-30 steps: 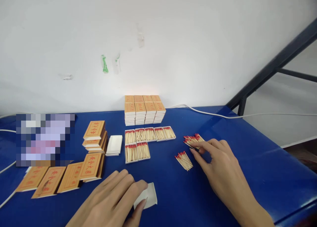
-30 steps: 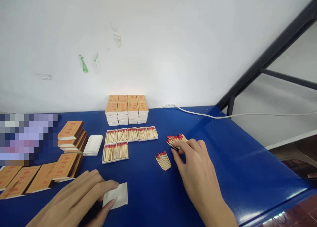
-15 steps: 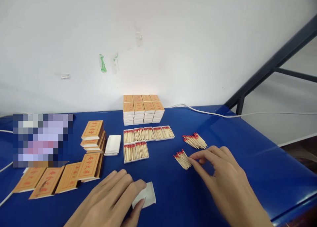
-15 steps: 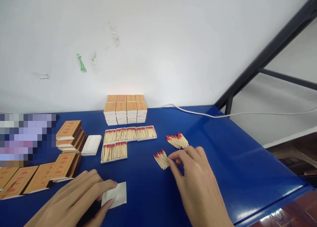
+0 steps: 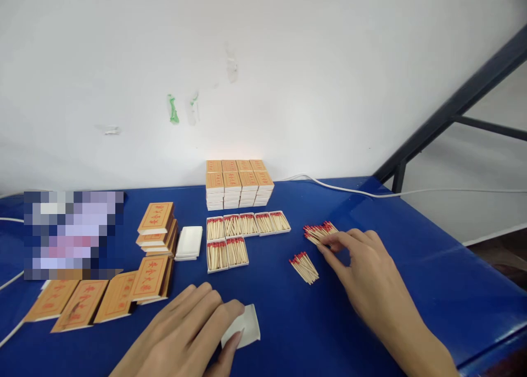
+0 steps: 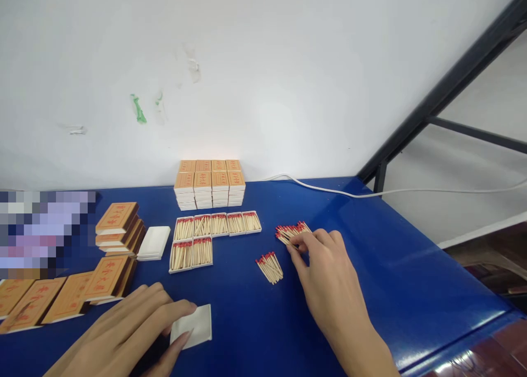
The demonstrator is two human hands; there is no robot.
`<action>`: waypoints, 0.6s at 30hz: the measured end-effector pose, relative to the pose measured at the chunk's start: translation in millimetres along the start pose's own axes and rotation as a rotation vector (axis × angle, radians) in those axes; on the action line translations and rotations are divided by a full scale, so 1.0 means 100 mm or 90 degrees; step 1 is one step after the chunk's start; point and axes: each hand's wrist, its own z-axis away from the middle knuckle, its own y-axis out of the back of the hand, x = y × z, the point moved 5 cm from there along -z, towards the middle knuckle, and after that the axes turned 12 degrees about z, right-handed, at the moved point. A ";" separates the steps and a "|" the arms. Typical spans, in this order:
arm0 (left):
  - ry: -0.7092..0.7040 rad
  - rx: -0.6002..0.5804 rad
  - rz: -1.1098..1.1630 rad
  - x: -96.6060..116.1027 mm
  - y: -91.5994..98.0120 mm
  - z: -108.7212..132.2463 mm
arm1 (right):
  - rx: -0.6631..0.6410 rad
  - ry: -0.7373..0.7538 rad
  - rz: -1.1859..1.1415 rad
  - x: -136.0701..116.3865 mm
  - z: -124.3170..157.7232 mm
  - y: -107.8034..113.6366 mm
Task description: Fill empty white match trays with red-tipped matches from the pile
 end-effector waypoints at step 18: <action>-0.014 0.053 -0.001 0.03 0.08 -0.09 | 0.034 -0.013 0.002 0.02 0.07 0.17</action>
